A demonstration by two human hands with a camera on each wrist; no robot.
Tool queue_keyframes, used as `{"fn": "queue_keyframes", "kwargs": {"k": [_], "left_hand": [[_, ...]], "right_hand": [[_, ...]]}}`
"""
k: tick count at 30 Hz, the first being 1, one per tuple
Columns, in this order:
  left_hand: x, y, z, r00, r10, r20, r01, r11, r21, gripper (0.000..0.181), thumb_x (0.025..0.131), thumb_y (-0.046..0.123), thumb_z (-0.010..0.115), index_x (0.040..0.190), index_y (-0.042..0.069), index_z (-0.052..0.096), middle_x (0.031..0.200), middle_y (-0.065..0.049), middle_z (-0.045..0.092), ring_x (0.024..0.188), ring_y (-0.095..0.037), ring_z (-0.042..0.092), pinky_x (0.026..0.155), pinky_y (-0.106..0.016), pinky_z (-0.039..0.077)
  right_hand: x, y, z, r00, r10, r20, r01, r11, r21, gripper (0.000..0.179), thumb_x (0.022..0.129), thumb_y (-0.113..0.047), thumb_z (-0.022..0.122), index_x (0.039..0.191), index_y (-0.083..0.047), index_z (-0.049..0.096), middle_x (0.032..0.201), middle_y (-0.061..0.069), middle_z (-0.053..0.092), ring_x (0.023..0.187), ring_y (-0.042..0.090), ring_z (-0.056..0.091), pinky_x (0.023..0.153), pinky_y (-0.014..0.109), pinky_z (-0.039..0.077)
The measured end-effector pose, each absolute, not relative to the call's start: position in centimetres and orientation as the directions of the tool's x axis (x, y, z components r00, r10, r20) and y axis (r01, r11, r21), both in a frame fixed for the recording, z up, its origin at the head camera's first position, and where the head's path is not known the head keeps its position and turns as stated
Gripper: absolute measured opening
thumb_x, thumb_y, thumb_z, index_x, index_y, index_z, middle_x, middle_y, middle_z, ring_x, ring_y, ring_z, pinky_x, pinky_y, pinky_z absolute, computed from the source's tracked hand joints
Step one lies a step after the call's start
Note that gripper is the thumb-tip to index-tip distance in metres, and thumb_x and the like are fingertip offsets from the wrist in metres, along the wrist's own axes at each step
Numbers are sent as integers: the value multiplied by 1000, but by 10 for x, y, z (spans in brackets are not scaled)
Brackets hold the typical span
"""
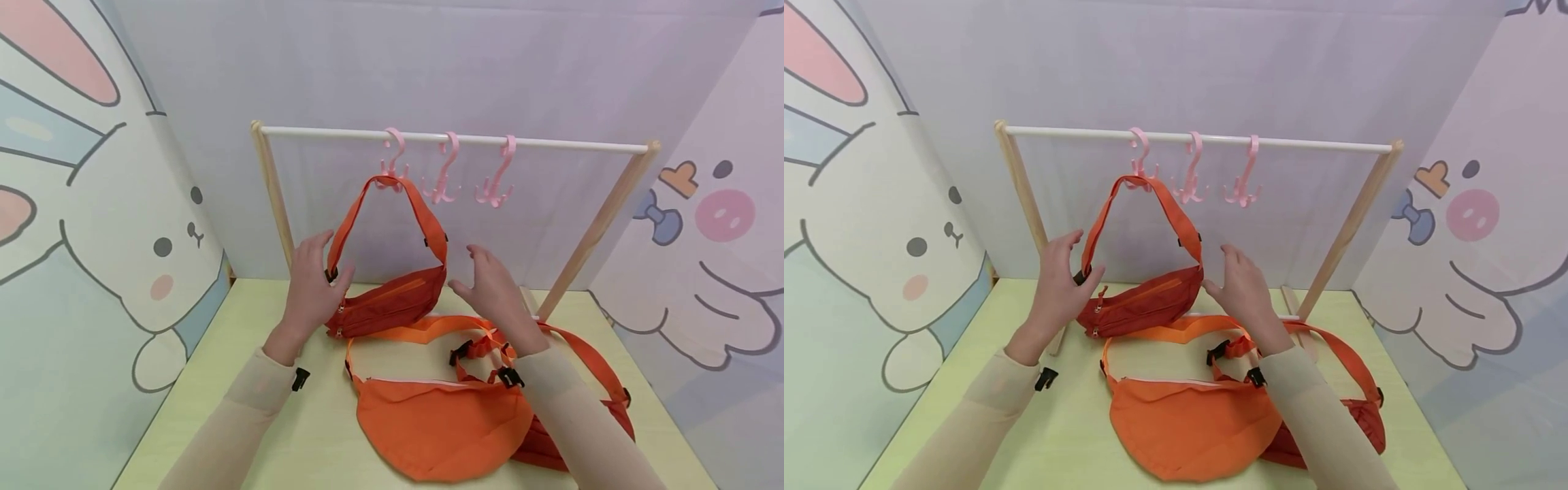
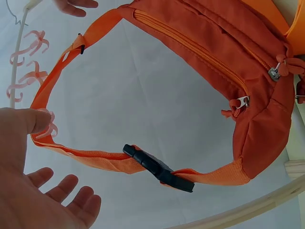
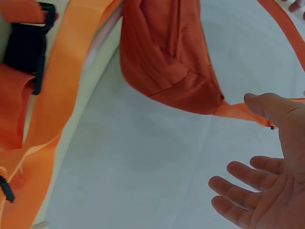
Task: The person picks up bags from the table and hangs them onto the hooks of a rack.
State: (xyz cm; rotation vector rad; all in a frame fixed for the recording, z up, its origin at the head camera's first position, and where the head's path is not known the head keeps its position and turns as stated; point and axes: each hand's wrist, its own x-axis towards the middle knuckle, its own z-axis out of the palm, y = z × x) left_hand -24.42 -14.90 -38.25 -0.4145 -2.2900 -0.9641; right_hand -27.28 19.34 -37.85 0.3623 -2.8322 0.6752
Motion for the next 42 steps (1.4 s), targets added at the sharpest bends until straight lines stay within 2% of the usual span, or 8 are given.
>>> {"fn": "queue_keyframes", "kwargs": {"k": [6,10,16,21,26,33,42], "left_hand": [[-237,-142,-393,-682,91,725,566,694,445,65,94,15,77,150,-1,49,138,-20,55,124,-38,47,98,-56,41],[-233,-137,-402,-671,111,733,585,687,431,65,93,18,78,149,-1,51,140,-19,55,123,-38,47,97,-54,42],[-226,-126,-417,-733,205,649,580,686,439,68,95,26,80,150,0,50,145,-19,53,132,-38,46,109,-56,42],[-221,-117,-431,-809,292,510,539,715,446,73,96,36,81,151,0,49,148,-18,51,135,-38,46,111,-56,45],[-220,-108,-443,-858,347,378,500,732,463,77,96,41,81,154,3,49,148,-14,52,135,-35,47,113,-55,43],[-219,-100,-456,-880,381,285,475,729,493,82,95,45,80,159,9,43,154,-12,47,140,-33,44,115,-55,42],[-220,-93,-466,-881,388,269,472,724,502,83,95,47,80,159,10,43,154,-11,47,138,-33,44,113,-53,44]], "right_hand": [[-276,203,-394,-960,-198,198,-261,889,-376,81,95,-34,81,156,1,41,147,25,53,129,44,56,106,59,50],[-279,206,-405,-966,-199,167,-248,901,-355,77,94,-31,83,153,1,46,146,27,54,126,45,58,104,60,51],[-287,210,-423,-969,-223,102,-244,918,-311,70,94,-30,84,146,3,53,138,27,59,115,43,64,100,58,54],[-293,213,-441,-971,-238,19,-232,925,-302,63,95,-29,83,142,2,56,133,25,61,107,40,66,98,55,56],[-295,212,-456,-969,-244,-36,-224,932,-286,54,96,-24,82,136,3,59,128,23,63,105,38,66,97,54,56],[-300,213,-471,-958,-281,-65,-257,934,-248,45,96,-19,80,130,5,63,119,20,66,97,35,66,93,53,57],[-301,215,-485,-942,-329,-70,-310,929,-201,26,93,-16,83,111,-4,68,98,9,67,87,29,62,86,56,52]]}}
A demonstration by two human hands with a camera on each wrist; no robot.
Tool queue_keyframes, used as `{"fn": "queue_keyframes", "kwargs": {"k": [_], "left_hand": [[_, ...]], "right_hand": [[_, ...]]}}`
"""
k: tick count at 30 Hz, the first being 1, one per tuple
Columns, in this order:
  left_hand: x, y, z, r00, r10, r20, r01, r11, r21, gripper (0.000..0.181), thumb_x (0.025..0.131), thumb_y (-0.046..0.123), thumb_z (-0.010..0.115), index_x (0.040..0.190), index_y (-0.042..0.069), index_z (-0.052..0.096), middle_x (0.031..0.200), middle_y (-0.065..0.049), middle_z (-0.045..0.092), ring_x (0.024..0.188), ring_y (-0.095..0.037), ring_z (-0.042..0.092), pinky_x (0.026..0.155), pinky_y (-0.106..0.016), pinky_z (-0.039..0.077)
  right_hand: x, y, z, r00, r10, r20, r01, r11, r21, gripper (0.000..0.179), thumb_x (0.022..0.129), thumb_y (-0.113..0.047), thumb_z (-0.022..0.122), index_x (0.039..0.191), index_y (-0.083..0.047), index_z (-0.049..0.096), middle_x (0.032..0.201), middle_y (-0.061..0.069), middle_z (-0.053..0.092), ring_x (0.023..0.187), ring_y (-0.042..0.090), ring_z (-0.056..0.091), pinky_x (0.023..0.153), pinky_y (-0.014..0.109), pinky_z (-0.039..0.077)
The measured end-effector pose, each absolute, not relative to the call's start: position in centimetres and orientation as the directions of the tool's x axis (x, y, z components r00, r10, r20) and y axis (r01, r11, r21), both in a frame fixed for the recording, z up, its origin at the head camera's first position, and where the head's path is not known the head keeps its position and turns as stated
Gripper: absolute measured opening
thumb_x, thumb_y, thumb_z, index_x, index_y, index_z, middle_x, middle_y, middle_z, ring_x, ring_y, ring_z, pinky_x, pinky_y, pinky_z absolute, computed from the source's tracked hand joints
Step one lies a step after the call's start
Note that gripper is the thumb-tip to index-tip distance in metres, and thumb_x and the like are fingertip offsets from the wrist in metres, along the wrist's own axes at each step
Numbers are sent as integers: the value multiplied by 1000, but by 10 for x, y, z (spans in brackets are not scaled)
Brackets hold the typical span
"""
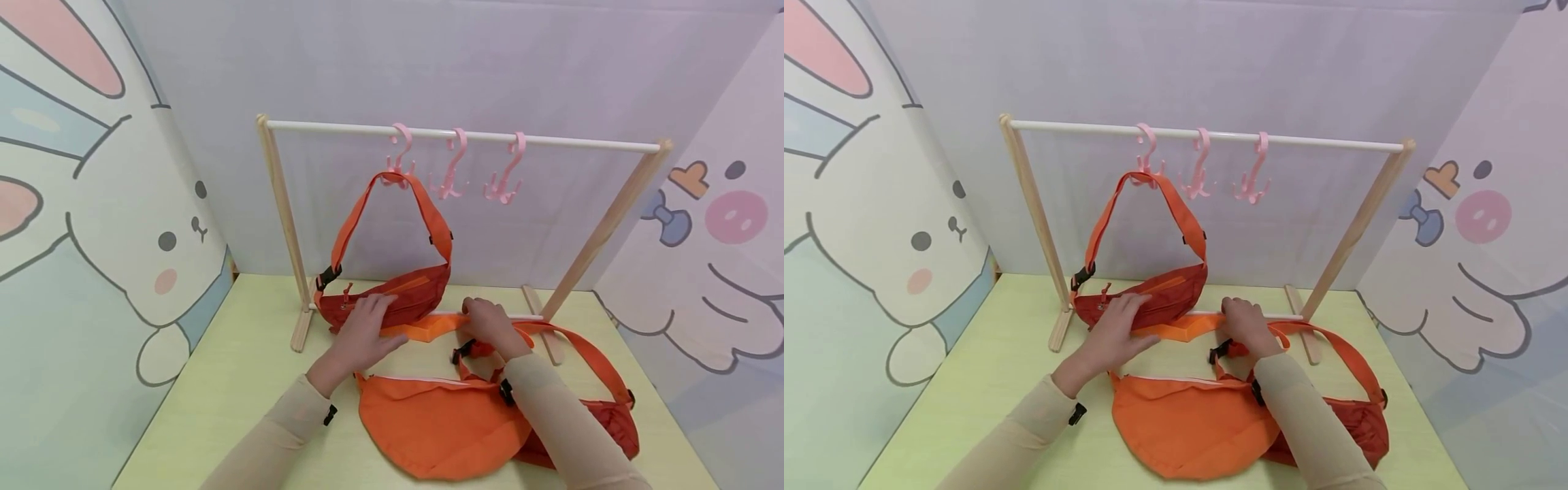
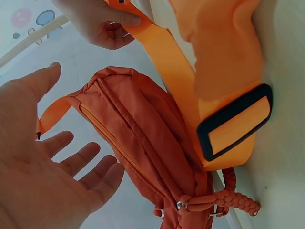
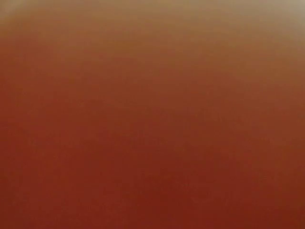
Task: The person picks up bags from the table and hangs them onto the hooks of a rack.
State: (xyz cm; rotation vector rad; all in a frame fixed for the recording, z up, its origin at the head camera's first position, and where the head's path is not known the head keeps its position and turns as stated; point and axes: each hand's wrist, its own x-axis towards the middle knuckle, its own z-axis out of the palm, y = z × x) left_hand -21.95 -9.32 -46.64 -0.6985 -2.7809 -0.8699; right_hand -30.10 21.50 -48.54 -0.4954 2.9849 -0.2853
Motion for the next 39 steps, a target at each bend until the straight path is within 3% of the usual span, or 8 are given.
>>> {"fn": "queue_keyframes", "kwargs": {"k": [4,8,13,20,26,32,39], "left_hand": [[-218,-91,-469,-882,390,264,471,737,486,79,95,48,80,155,9,47,146,-11,51,132,-32,47,110,-52,46],[-217,-90,-470,-888,402,224,459,739,493,66,96,47,79,143,8,56,132,-10,59,118,-27,54,103,-46,50],[-217,-88,-473,-890,437,133,436,728,529,54,97,44,78,134,8,63,123,-8,63,106,-20,57,95,-40,55],[-216,-84,-477,-879,468,95,437,708,555,56,97,41,79,139,7,62,132,-9,62,118,-23,58,106,-45,52],[-214,-80,-476,-867,487,106,459,697,552,68,96,41,80,150,8,55,143,-12,57,130,-29,53,111,-49,47],[-215,-73,-479,-864,494,99,467,711,525,83,92,48,83,158,14,47,149,-7,52,134,-29,50,112,-50,46],[-214,-65,-484,-850,515,115,491,691,531,89,89,44,87,161,15,43,149,-8,52,135,-29,48,112,-55,44]], "right_hand": [[-302,217,-490,-929,-366,-58,-350,918,-187,15,94,-8,80,97,-10,65,86,4,60,80,25,55,76,49,50],[-301,218,-491,-909,-416,-36,-402,895,-192,22,96,-2,74,88,-12,57,76,3,51,71,22,50,66,41,44],[-298,219,-488,-890,-456,2,-446,870,-208,29,94,-7,77,87,-15,51,70,1,48,61,21,48,59,36,39],[-289,214,-479,-848,-524,81,-528,818,-230,31,92,-3,74,85,-15,46,71,1,43,60,18,41,58,34,34],[-276,207,-469,-825,-556,100,-563,794,-230,40,91,-3,79,84,-16,41,75,1,39,62,17,36,58,32,31],[-262,199,-456,-814,-574,89,-575,777,-256,39,90,-5,83,89,-18,46,79,-2,45,66,16,44,62,32,39],[-245,189,-445,-786,-611,90,-612,750,-252,37,90,-11,86,94,-21,50,85,-8,50,67,11,48,65,29,46]]}}
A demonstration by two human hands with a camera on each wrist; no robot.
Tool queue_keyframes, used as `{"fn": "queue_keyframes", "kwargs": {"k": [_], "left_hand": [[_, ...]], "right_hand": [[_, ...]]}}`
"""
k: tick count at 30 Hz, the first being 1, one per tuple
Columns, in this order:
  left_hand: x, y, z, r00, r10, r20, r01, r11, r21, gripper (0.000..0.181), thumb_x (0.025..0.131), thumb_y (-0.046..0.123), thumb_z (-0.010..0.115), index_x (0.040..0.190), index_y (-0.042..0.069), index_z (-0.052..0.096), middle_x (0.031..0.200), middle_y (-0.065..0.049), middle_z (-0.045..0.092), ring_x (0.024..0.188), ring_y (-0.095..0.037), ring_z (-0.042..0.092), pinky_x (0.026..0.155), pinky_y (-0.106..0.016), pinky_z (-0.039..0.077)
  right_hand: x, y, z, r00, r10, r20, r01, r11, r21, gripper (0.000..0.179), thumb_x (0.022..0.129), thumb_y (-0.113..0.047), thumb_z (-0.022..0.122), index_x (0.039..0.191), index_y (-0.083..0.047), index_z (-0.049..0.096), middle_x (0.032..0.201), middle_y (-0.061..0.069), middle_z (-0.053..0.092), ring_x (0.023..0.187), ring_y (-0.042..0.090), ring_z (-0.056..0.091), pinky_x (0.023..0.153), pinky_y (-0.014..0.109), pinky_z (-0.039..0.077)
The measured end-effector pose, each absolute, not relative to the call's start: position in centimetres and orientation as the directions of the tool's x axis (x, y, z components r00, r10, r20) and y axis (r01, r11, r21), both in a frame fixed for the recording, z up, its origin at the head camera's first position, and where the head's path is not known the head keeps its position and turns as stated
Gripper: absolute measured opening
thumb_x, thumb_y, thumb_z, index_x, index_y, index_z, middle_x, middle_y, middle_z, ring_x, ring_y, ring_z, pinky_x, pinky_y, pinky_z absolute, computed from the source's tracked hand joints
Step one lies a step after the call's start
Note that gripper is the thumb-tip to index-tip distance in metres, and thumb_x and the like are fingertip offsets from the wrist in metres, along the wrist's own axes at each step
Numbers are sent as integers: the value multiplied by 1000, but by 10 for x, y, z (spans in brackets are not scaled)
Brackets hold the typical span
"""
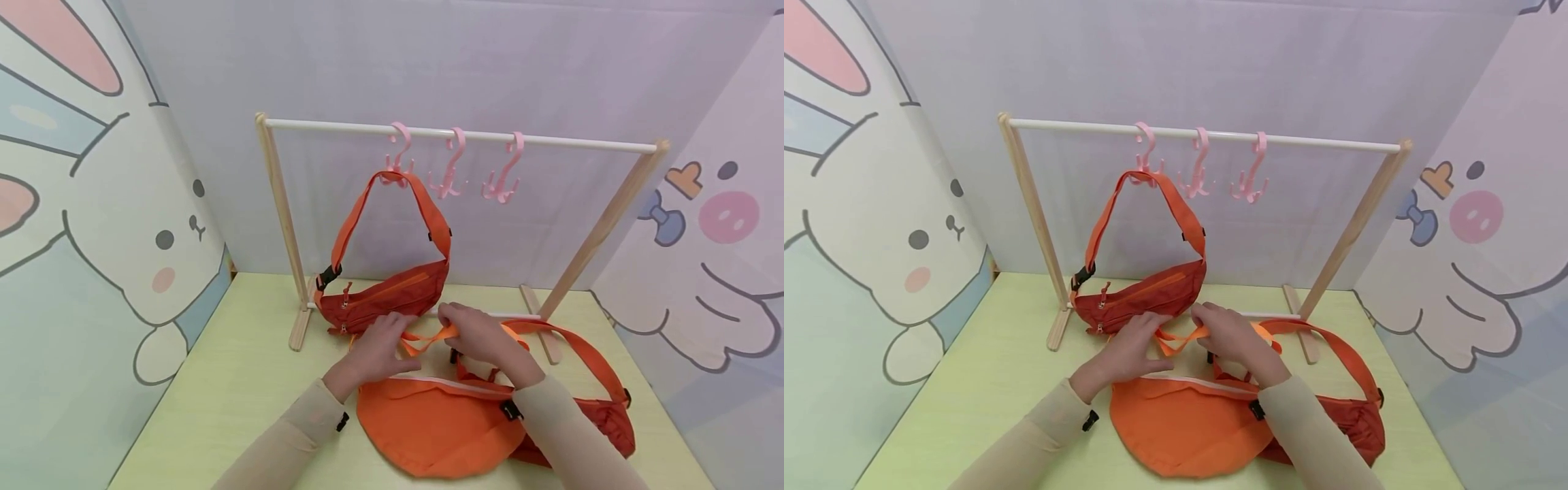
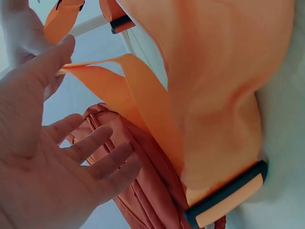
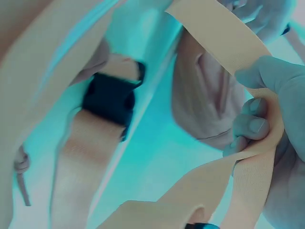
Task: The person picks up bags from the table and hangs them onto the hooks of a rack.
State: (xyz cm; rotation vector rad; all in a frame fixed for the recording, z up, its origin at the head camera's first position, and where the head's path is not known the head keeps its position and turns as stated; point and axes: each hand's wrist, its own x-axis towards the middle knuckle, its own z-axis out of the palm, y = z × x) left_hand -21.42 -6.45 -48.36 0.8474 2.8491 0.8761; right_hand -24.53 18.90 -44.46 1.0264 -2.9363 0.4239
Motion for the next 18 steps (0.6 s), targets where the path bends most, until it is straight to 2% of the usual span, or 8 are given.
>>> {"fn": "queue_keyframes", "kwargs": {"k": [4,7,9,11,14,16,18], "left_hand": [[-214,-59,-486,-828,544,135,523,663,536,89,88,44,88,161,15,45,152,-5,54,136,-30,48,112,-59,42],[-214,-54,-487,-808,570,151,554,645,527,81,91,44,86,158,17,50,150,1,58,133,-26,51,111,-57,43],[-215,-51,-487,-791,587,171,583,639,502,66,94,42,82,151,19,57,136,5,66,122,-21,57,105,-50,47],[-216,-48,-488,-777,598,199,608,629,484,45,97,38,80,136,19,67,113,9,70,101,-16,62,92,-40,51],[-217,-46,-487,-767,603,219,624,621,474,16,102,33,75,112,21,71,80,13,61,72,-11,55,71,-28,46],[-217,-46,-486,-767,604,218,621,612,489,11,104,29,72,105,19,70,71,13,54,63,-10,49,63,-25,41],[-216,-47,-483,-773,602,200,606,608,513,11,106,28,69,106,17,70,71,12,54,62,-9,49,61,-22,42]], "right_hand": [[-234,182,-433,-764,-634,123,-641,720,-268,38,90,-9,86,94,-22,50,85,-8,49,65,11,46,61,28,45],[-226,176,-423,-744,-651,152,-665,696,-271,39,89,-8,86,95,-21,50,84,-9,48,65,10,46,61,27,45],[-223,173,-417,-731,-661,168,-680,686,-260,38,90,-10,87,96,-21,51,85,-10,48,66,9,47,62,26,47],[-220,170,-412,-722,-668,182,-691,682,-239,37,90,-13,87,96,-21,51,85,-10,48,66,9,47,63,26,48],[-217,169,-405,-710,-672,211,-704,679,-208,37,90,-16,88,96,-21,52,85,-10,48,66,8,47,63,24,48],[-214,169,-400,-700,-674,236,-713,674,-193,38,89,-14,88,95,-20,51,85,-9,47,64,8,45,62,25,47],[-212,171,-394,-695,-672,255,-718,671,-188,39,88,-11,87,95,-19,50,85,-9,46,64,9,45,61,25,46]]}}
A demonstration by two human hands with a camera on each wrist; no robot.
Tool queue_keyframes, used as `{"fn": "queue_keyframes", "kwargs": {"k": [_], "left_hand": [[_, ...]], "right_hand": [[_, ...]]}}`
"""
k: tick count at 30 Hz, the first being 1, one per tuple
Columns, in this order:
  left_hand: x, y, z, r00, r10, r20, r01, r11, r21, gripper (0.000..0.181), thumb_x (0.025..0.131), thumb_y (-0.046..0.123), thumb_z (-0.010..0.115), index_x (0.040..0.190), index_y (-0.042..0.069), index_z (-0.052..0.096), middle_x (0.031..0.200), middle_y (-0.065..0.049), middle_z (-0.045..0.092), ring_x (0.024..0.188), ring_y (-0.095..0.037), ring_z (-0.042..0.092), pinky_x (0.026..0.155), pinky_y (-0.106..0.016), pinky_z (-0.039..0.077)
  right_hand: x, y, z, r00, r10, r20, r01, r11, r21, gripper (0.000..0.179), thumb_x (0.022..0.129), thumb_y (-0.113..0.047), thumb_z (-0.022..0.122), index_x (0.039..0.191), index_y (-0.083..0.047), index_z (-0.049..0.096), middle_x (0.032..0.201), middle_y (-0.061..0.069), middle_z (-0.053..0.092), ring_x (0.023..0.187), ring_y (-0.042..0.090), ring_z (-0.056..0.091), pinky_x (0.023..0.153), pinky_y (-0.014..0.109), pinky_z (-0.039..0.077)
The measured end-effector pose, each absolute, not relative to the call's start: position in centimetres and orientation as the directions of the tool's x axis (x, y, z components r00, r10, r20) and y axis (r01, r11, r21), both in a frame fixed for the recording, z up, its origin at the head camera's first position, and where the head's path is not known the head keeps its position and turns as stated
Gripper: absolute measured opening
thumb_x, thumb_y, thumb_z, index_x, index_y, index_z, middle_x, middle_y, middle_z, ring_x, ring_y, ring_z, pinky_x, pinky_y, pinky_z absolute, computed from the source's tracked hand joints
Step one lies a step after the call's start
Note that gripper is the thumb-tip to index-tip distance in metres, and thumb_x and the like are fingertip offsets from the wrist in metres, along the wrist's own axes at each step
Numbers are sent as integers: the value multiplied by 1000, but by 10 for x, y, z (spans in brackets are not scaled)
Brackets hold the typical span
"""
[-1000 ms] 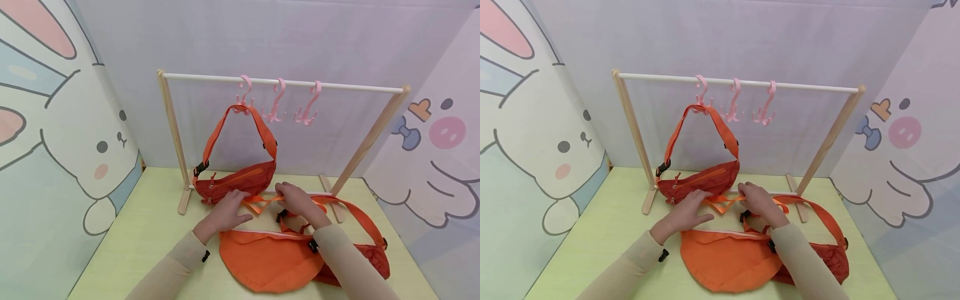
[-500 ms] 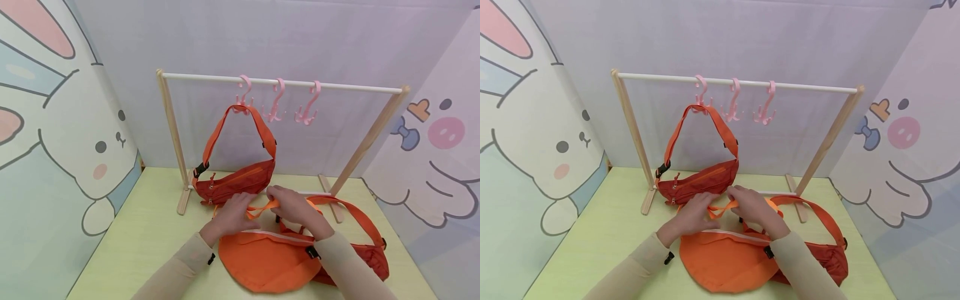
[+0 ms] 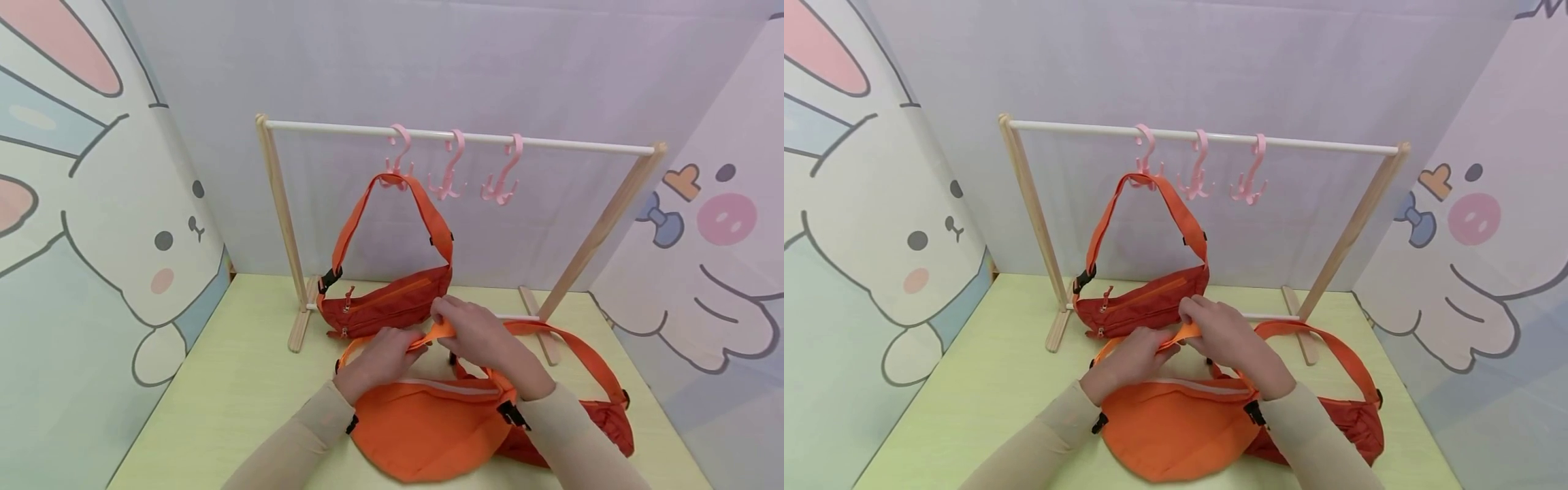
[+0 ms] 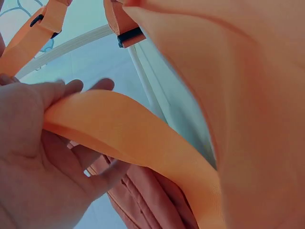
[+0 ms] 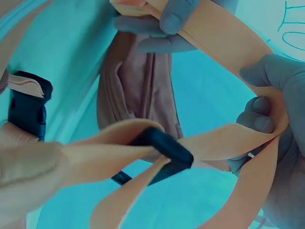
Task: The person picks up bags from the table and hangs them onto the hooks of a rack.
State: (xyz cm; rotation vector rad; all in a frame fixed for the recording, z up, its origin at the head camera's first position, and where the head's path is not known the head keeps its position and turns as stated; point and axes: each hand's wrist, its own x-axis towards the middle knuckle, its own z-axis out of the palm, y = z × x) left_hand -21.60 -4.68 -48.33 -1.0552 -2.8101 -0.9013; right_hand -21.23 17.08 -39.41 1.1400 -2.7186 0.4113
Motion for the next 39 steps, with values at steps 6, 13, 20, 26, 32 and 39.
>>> {"fn": "queue_keyframes", "kwargs": {"k": [6,13,20,26,32,39], "left_hand": [[-214,-52,-479,-783,598,173,554,544,630,6,108,23,64,112,18,65,85,4,68,67,-5,56,64,-21,50],[-212,-63,-462,-821,537,196,523,566,637,4,108,24,65,109,20,63,74,9,56,59,-8,50,58,-24,44],[-215,-76,-441,-872,436,221,467,607,643,23,102,4,71,121,15,64,92,3,67,75,-14,61,74,-32,54],[-218,-86,-427,-881,363,304,469,583,663,22,102,0,69,120,10,62,109,-1,66,94,-19,60,88,-36,56],[-219,-96,-411,-881,332,337,469,518,716,18,101,2,71,117,8,64,108,-2,65,92,-21,59,85,-39,55],[-219,-105,-396,-879,314,359,472,466,749,21,104,6,69,124,4,62,110,-7,66,90,-24,59,83,-40,56]], "right_hand": [[-208,177,-378,-701,-648,298,-712,662,-236,37,87,-4,84,95,-18,50,87,-7,48,65,9,45,61,27,46],[-211,187,-365,-712,-618,332,-701,647,-301,36,88,-1,82,99,-16,52,93,-4,50,71,13,46,63,31,45],[-215,195,-357,-704,-599,383,-710,595,-376,35,88,4,79,99,-15,51,91,-3,52,70,15,46,61,32,44],[-221,200,-357,-694,-583,423,-720,565,-402,34,87,2,84,105,-14,59,99,-2,61,78,15,54,67,33,52],[-225,204,-354,-678,-582,448,-735,541,-409,32,89,-9,88,114,-16,70,113,-2,68,92,15,62,76,37,58],[-227,207,-347,-693,-529,490,-719,556,-418,28,93,-14,84,120,-17,76,116,-2,71,95,15,63,75,36,58]]}}
